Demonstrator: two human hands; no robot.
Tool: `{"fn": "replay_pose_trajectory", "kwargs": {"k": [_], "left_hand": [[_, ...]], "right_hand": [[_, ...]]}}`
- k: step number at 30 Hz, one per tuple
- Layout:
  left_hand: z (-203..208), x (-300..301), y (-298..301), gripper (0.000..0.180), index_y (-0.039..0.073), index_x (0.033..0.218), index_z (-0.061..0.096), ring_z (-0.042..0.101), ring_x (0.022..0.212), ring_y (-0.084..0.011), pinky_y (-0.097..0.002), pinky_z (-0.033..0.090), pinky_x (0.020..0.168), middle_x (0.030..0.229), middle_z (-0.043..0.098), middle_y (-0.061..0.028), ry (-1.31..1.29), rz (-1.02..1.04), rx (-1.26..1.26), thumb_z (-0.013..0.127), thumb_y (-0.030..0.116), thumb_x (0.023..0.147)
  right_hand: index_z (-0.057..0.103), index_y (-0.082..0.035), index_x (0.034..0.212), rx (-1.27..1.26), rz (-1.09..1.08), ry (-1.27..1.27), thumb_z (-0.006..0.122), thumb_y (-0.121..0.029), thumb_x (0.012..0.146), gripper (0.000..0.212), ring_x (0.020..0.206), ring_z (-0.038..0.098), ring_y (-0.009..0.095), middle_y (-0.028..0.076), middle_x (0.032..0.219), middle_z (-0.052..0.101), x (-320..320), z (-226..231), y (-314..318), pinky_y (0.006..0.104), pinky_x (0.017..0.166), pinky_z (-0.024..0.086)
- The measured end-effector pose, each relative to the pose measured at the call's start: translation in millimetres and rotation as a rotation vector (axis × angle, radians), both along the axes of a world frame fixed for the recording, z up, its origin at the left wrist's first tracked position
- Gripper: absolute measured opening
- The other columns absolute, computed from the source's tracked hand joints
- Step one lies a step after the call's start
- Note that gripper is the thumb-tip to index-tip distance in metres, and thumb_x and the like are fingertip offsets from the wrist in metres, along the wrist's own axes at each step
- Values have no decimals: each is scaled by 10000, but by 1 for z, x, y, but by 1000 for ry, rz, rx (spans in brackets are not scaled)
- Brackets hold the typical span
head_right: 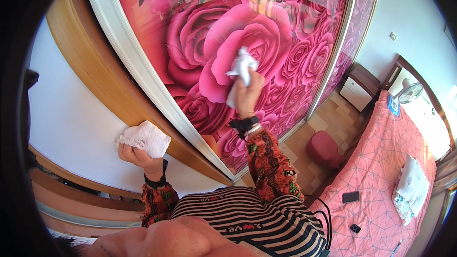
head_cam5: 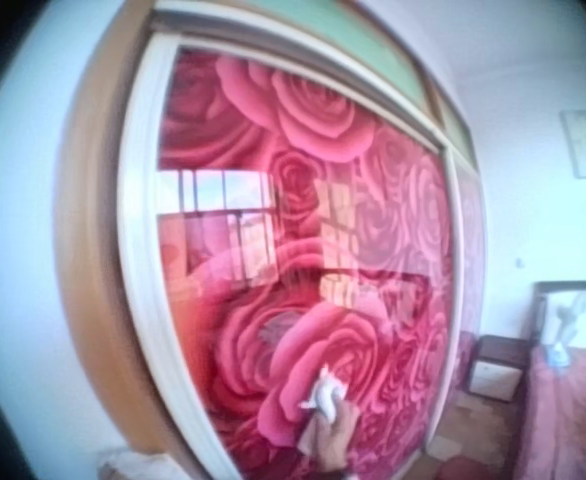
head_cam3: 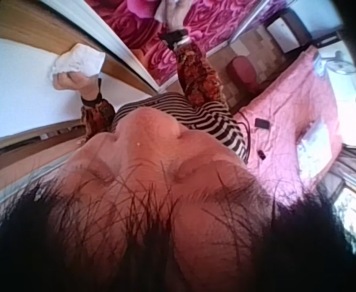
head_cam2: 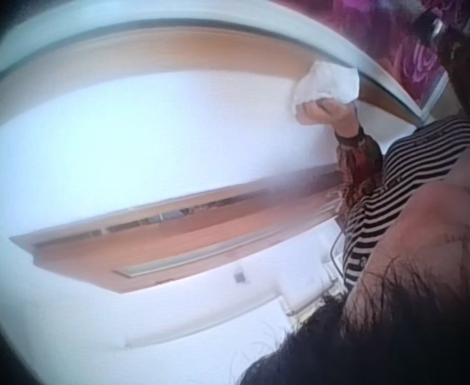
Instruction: The person wipes a large wardrobe door with a pink rose pattern using two white cloths, one in each hand. They move the cloths in circular and sweeping motions across the surface, covering different areas of the door.
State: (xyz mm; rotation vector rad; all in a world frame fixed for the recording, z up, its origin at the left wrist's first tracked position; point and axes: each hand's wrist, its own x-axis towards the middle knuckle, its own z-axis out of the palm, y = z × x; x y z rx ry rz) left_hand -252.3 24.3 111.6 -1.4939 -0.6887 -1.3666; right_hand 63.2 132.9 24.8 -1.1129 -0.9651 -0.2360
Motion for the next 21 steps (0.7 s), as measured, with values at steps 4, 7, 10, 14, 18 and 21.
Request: {"fn": "replay_pose_trajectory", "kwargs": {"k": [4, 7, 10, 14, 18, 21], "left_hand": [[4, -1, 3, 373, -9, 1047, 597, 562, 990, -354, -469, 493, 777, 1096, 569, -121, 30, -49, 20, 801, 205, 820], [4, -2, 0, 402, -16, 1069, 570, 573, 985, -365, -474, 499, 752, 1095, 563, -132, 40, -50, 8, 803, 194, 818], [3, -4, -4, 445, -16, 1102, 543, 577, 989, -373, -480, 503, 752, 1121, 550, -144, 58, -8, -20, 809, 200, 817], [3, -8, 0, 508, -8, 1158, 525, 574, 991, -379, -494, 502, 780, 1161, 534, -152, 76, -42, 5, 820, 222, 814], [-2, -6, 1, 558, -7, 1195, 535, 569, 997, -382, -508, 496, 809, 1163, 536, -153, 43, -51, 2, 838, 241, 797], [-3, -6, 0, 572, -14, 1204, 545, 559, 1027, -380, -508, 491, 834, 1165, 540, -157, 32, -27, -15, 846, 244, 791]], "right_hand": [[627, -65, 1227, 83, 172, -208, 771, -83, 753, 495, 1088, 533, 357, 194, 1205, 500, -68, 39, -26, 418, 907, 480], [672, -118, 1178, 159, 285, -522, 800, -152, 728, 469, 1084, 532, 363, 189, 1261, 538, -90, 53, -43, 454, 870, 480], [697, -138, 1130, 182, 247, -663, 782, -135, 714, 425, 1038, 566, 356, 191, 1267, 569, -86, 52, -44, 460, 839, 481], [699, -137, 1127, 286, 249, -613, 751, -64, 745, 393, 954, 603, 351, 199, 1141, 633, -52, 37, -17, 426, 815, 494], [656, -97, 1192, 200, 232, 6, 691, 51, 855, 369, 1059, 575, 314, 171, 1195, 540, -7, -6, 9, 385, 886, 490], [616, -79, 1286, 66, -41, 12, 674, -3, 888, 409, 1121, 550, 286, 158, 1202, 531, 45, -55, 19, 360, 960, 463]]}}
